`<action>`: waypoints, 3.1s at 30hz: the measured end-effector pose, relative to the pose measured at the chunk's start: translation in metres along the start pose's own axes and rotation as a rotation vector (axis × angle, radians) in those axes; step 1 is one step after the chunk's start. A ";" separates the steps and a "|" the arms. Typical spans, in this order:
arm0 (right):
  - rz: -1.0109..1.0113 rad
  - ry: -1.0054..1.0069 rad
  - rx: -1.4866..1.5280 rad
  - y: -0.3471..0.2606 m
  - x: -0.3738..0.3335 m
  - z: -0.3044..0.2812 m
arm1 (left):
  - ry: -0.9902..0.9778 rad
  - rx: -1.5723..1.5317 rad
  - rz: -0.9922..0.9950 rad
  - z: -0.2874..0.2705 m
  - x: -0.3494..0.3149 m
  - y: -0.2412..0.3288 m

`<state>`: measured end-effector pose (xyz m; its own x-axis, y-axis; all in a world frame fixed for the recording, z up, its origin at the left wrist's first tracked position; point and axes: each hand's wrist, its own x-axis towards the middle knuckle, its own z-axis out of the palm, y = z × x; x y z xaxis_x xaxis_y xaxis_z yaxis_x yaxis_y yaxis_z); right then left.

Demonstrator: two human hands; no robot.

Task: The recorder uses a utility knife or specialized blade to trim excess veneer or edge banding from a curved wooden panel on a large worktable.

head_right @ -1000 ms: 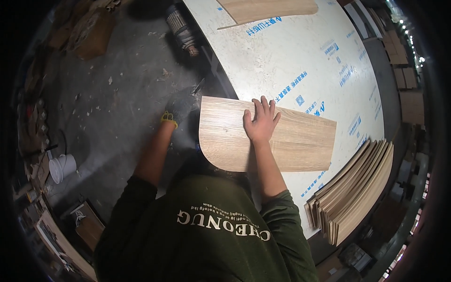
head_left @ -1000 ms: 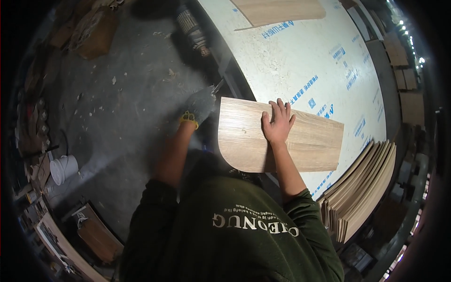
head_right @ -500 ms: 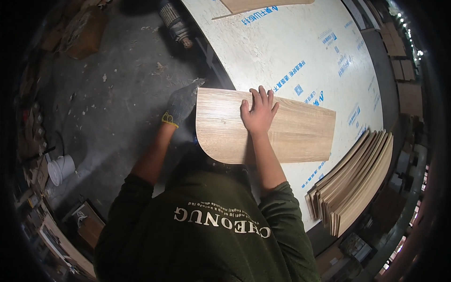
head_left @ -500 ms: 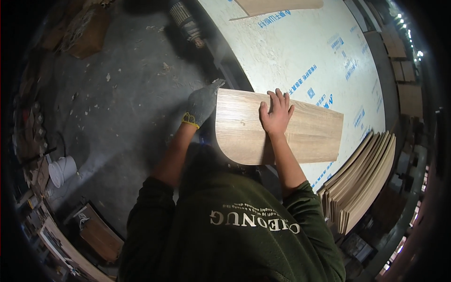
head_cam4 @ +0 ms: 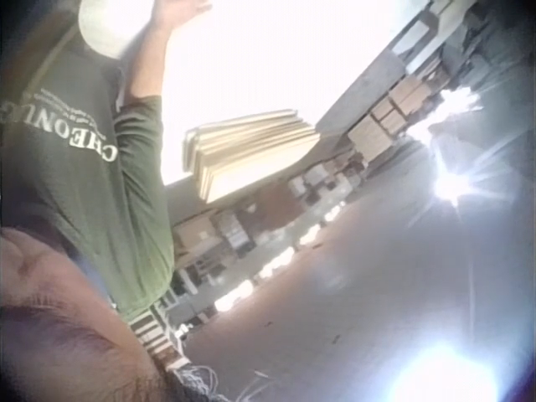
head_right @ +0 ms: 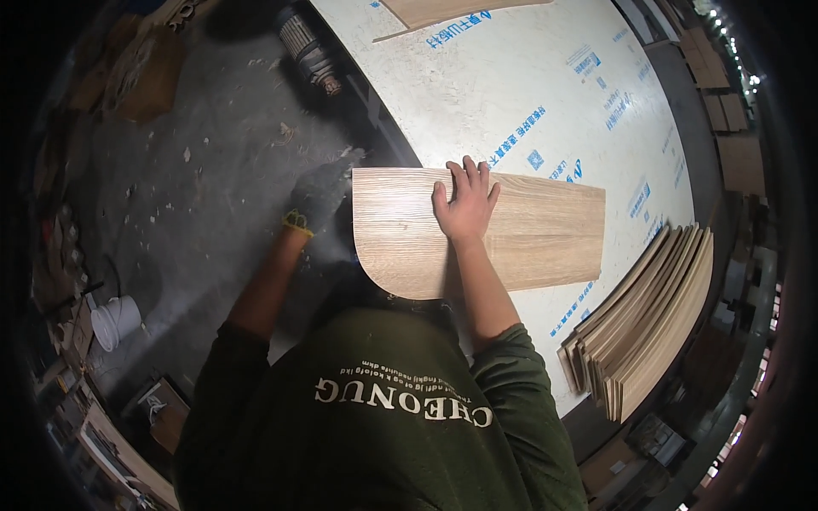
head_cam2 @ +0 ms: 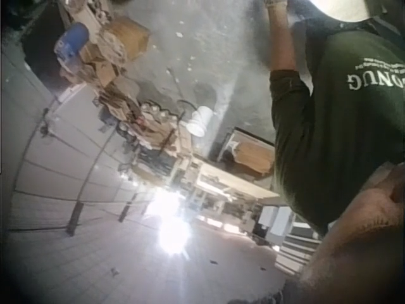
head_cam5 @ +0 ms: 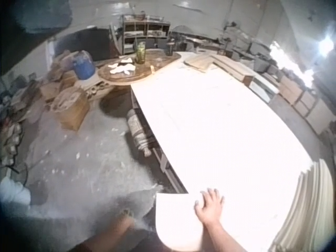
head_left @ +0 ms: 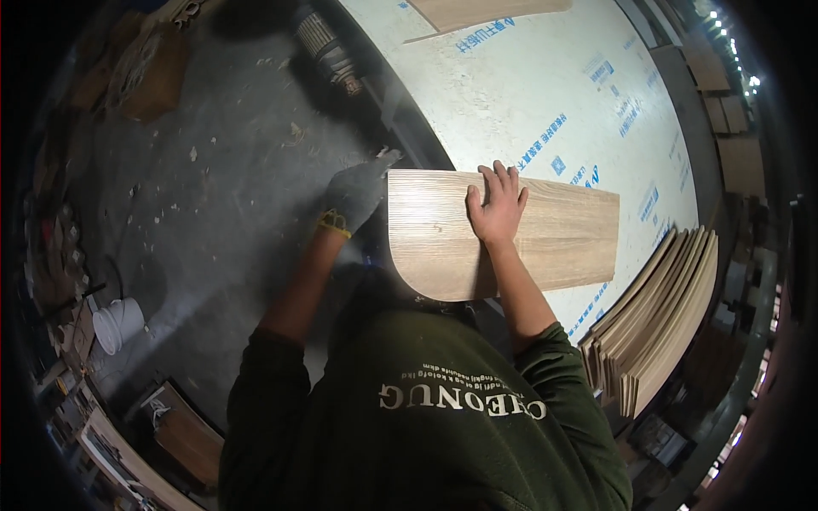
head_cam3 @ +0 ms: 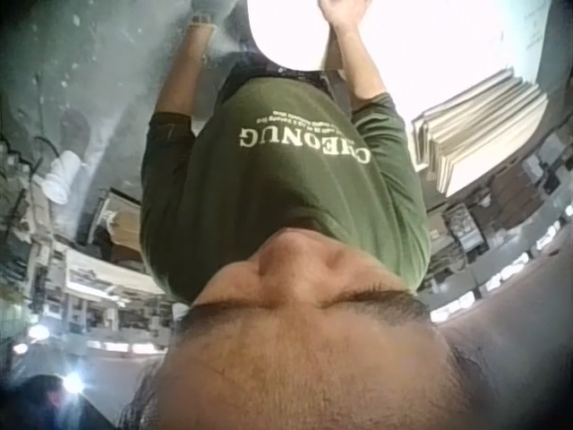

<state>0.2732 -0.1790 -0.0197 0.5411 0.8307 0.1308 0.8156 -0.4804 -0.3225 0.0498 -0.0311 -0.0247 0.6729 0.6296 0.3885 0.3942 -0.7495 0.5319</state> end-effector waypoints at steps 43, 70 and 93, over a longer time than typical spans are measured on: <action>-0.330 -0.070 0.037 0.057 0.012 -0.034 | -0.212 0.106 -0.291 0.023 -0.177 0.168; -0.110 0.034 0.020 0.106 -0.021 -0.053 | 0.132 0.314 -0.319 0.039 -0.113 0.028; -0.048 0.217 0.021 0.071 -0.024 -0.024 | 0.229 0.312 -0.582 0.052 -0.073 0.055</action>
<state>0.3227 -0.2393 -0.0234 0.5352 0.7713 0.3444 0.8382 -0.4343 -0.3299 0.0551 -0.1288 -0.0623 0.1629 0.9481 0.2729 0.8348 -0.2799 0.4741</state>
